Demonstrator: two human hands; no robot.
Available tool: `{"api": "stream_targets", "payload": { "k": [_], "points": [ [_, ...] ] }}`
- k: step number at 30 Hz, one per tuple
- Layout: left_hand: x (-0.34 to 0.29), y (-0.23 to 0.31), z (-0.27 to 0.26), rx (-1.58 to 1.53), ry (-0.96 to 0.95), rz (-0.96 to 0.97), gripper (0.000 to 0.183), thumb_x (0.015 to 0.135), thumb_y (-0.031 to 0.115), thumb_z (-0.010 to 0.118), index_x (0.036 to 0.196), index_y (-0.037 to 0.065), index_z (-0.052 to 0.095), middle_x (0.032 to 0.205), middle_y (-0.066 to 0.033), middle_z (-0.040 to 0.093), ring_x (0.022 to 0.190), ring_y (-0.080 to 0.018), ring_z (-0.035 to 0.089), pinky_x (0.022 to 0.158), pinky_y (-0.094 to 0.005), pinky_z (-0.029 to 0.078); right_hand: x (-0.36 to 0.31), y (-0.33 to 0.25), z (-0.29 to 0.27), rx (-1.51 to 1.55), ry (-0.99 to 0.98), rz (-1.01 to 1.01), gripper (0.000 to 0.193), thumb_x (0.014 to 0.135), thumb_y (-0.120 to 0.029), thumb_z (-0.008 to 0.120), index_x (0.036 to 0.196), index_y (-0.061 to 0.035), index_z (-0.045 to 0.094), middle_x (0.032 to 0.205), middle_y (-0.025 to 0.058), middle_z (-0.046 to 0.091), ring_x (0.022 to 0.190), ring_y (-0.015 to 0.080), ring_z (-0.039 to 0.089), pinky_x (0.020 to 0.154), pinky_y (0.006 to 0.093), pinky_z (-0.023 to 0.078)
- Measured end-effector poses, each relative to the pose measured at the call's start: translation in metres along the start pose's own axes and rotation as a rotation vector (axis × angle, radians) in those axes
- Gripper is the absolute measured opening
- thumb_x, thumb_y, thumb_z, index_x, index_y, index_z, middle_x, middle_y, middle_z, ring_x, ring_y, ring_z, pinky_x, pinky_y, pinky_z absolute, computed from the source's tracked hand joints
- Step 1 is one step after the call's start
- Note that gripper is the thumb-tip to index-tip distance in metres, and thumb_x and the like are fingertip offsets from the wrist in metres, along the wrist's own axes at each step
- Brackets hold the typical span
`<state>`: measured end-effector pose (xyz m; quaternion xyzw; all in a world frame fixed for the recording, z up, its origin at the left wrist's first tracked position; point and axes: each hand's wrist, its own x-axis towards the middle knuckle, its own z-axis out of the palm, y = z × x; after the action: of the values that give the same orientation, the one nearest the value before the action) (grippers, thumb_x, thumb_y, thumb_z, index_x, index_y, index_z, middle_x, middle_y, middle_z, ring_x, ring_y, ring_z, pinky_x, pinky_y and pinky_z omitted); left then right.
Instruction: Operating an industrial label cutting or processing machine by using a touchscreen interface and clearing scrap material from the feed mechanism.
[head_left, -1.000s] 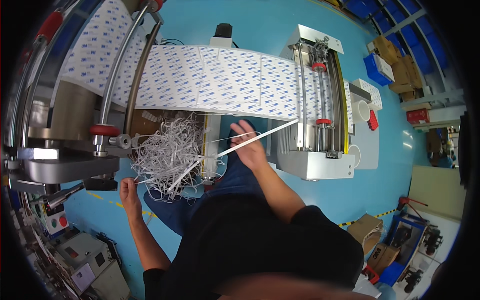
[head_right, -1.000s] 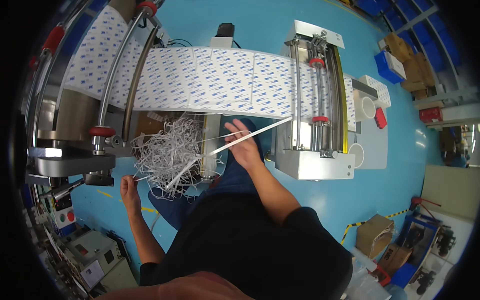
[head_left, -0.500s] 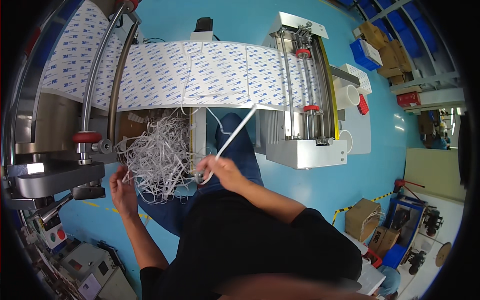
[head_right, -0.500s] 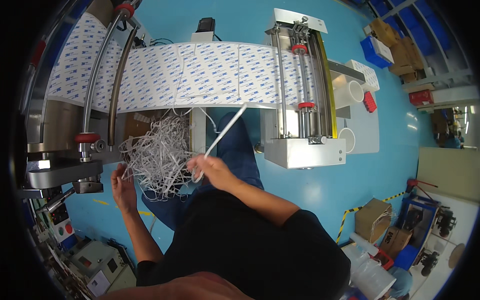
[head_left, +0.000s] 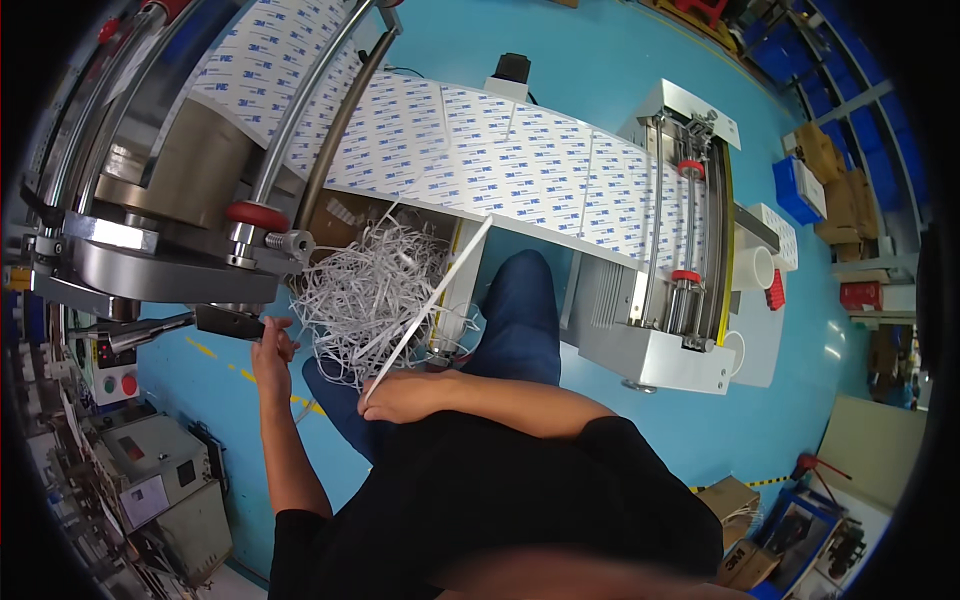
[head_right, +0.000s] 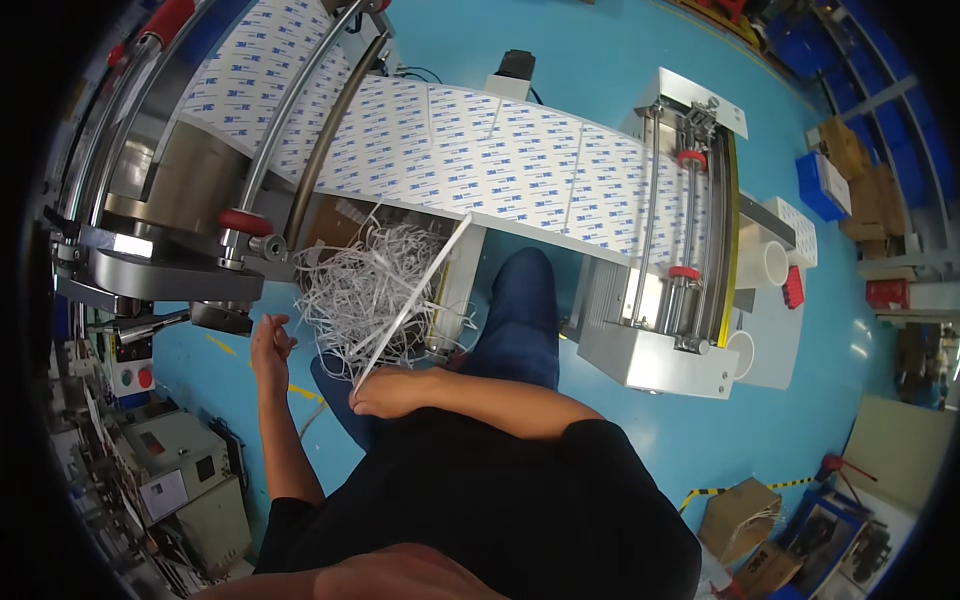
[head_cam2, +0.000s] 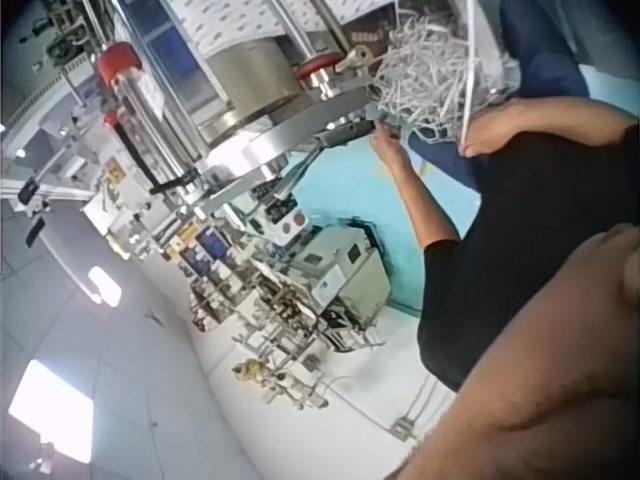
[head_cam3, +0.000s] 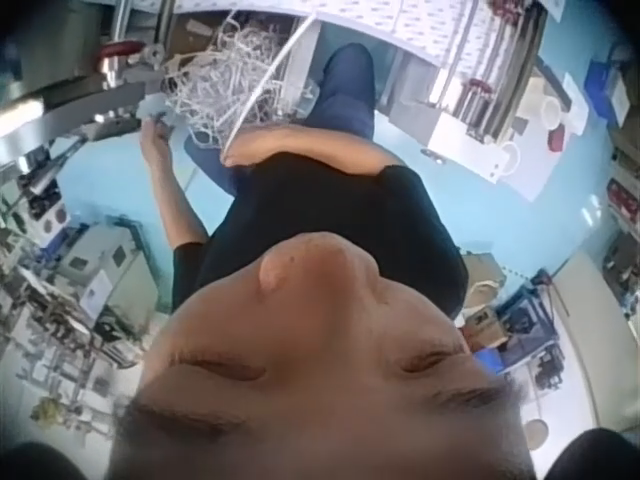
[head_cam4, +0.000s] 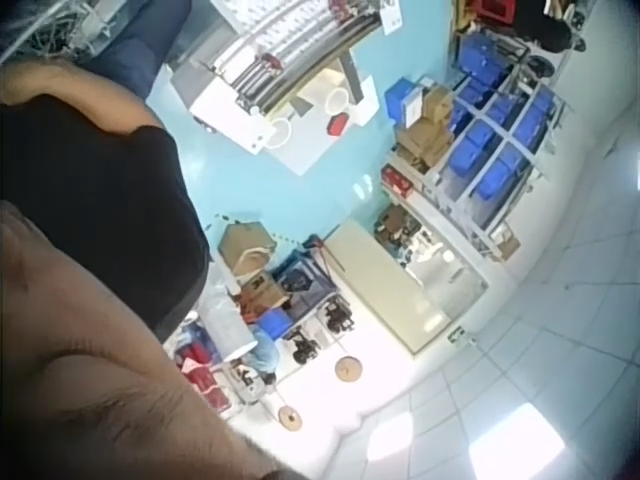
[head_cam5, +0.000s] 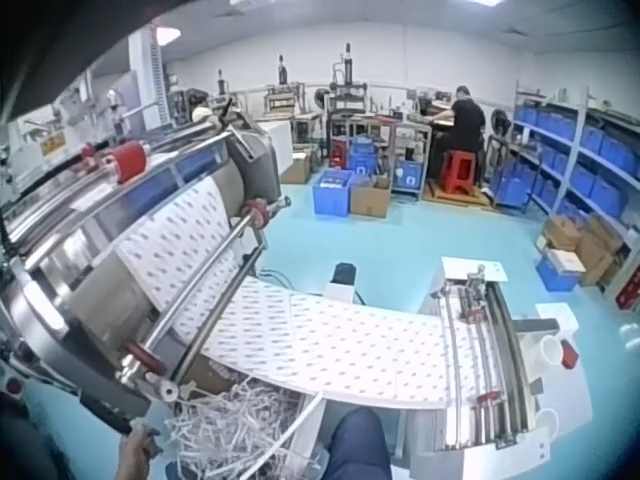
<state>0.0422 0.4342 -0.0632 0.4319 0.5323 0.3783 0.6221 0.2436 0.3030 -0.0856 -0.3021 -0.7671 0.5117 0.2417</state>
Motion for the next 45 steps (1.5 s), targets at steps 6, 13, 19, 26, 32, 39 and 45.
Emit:
{"api": "stream_targets", "payload": {
  "k": [6, 13, 19, 26, 32, 39, 45],
  "points": [
    [0.016, -0.02, 0.001, 0.39, -0.03, -0.121, 0.031, 0.09, 0.031, 0.053, 0.093, 0.001, 0.061, 0.062, 0.0038, 0.044, 0.058, -0.0082, 0.04, 0.062, -0.0262, 0.039, 0.029, -0.002, -0.01, -0.085, -0.026, 0.061, 0.025, 0.086, -0.024, 0.051, 0.094, -0.0034, 0.061, 0.093, 0.0172, 0.061, 0.091, 0.035, 0.058, 0.081, 0.0423, 0.046],
    [0.041, -0.044, -0.003, 1.293, -0.047, 0.252, 0.03, 0.086, 0.03, 0.056, 0.104, 0.007, 0.063, 0.1, -0.01, 0.063, 0.098, -0.0296, 0.056, 0.087, -0.0426, 0.042, 0.029, 0.037, -0.001, 0.011, 0.139, 0.118, 0.021, 0.087, -0.017, 0.051, 0.098, -0.002, 0.06, 0.095, 0.0154, 0.06, 0.095, 0.0321, 0.058, 0.083, 0.0383, 0.045],
    [0.07, 0.02, 0.036, 1.582, -0.111, 0.549, 0.042, 0.086, 0.034, 0.054, 0.12, 0.009, 0.053, 0.127, -0.0171, 0.048, 0.13, -0.0406, 0.027, 0.101, -0.0643, 0.014, 0.103, 0.076, -0.002, -0.167, 0.208, 0.131, 0.018, 0.084, -0.012, 0.05, 0.094, -0.0011, 0.06, 0.093, 0.017, 0.061, 0.092, 0.0323, 0.059, 0.079, 0.038, 0.046],
    [0.086, 0.034, 0.167, 0.881, -0.587, 0.542, 0.039, 0.09, 0.034, 0.05, 0.11, 0.002, 0.058, 0.101, -0.0171, 0.06, 0.101, -0.0312, 0.053, 0.092, -0.041, 0.037, 0.122, 0.099, 0.011, -0.093, 0.189, 0.342, 0.021, 0.079, -0.007, 0.049, 0.093, -0.0024, 0.065, 0.093, 0.0204, 0.065, 0.082, 0.0295, 0.064, 0.07, 0.0381, 0.05],
    [0.098, 0.037, 0.167, 0.231, -0.823, 0.053, 0.028, 0.094, 0.026, 0.048, 0.087, 0.002, 0.061, 0.067, 0.0008, 0.053, 0.061, -0.0066, 0.045, 0.059, -0.0217, 0.039, 0.105, 0.102, 0.007, -0.187, 0.376, 0.27, 0.022, 0.082, -0.011, 0.047, 0.096, -0.0026, 0.062, 0.1, 0.0216, 0.061, 0.088, 0.0311, 0.062, 0.073, 0.0406, 0.05],
    [0.099, 0.042, 0.107, 0.497, -0.64, 0.348, 0.026, 0.092, 0.022, 0.049, 0.076, 0.003, 0.057, 0.063, 0.0023, 0.049, 0.058, -0.0062, 0.041, 0.053, -0.0243, 0.035, 0.115, 0.082, -0.005, -0.361, 0.069, 0.251, 0.015, 0.082, -0.011, 0.045, 0.086, -0.0015, 0.056, 0.09, 0.0185, 0.058, 0.086, 0.0361, 0.058, 0.073, 0.045, 0.047],
    [0.107, 0.041, 0.052, 0.486, -0.549, 0.18, 0.024, 0.091, 0.02, 0.049, 0.071, 0.007, 0.055, 0.061, 0.0051, 0.045, 0.057, -0.0026, 0.036, 0.05, -0.0205, 0.028, 0.106, 0.073, -0.004, -0.284, 0.095, -0.081, 0.021, 0.077, -0.006, 0.053, 0.096, -0.0026, 0.06, 0.089, 0.0158, 0.06, 0.088, 0.0322, 0.06, 0.074, 0.0401, 0.049]
  ]
}}
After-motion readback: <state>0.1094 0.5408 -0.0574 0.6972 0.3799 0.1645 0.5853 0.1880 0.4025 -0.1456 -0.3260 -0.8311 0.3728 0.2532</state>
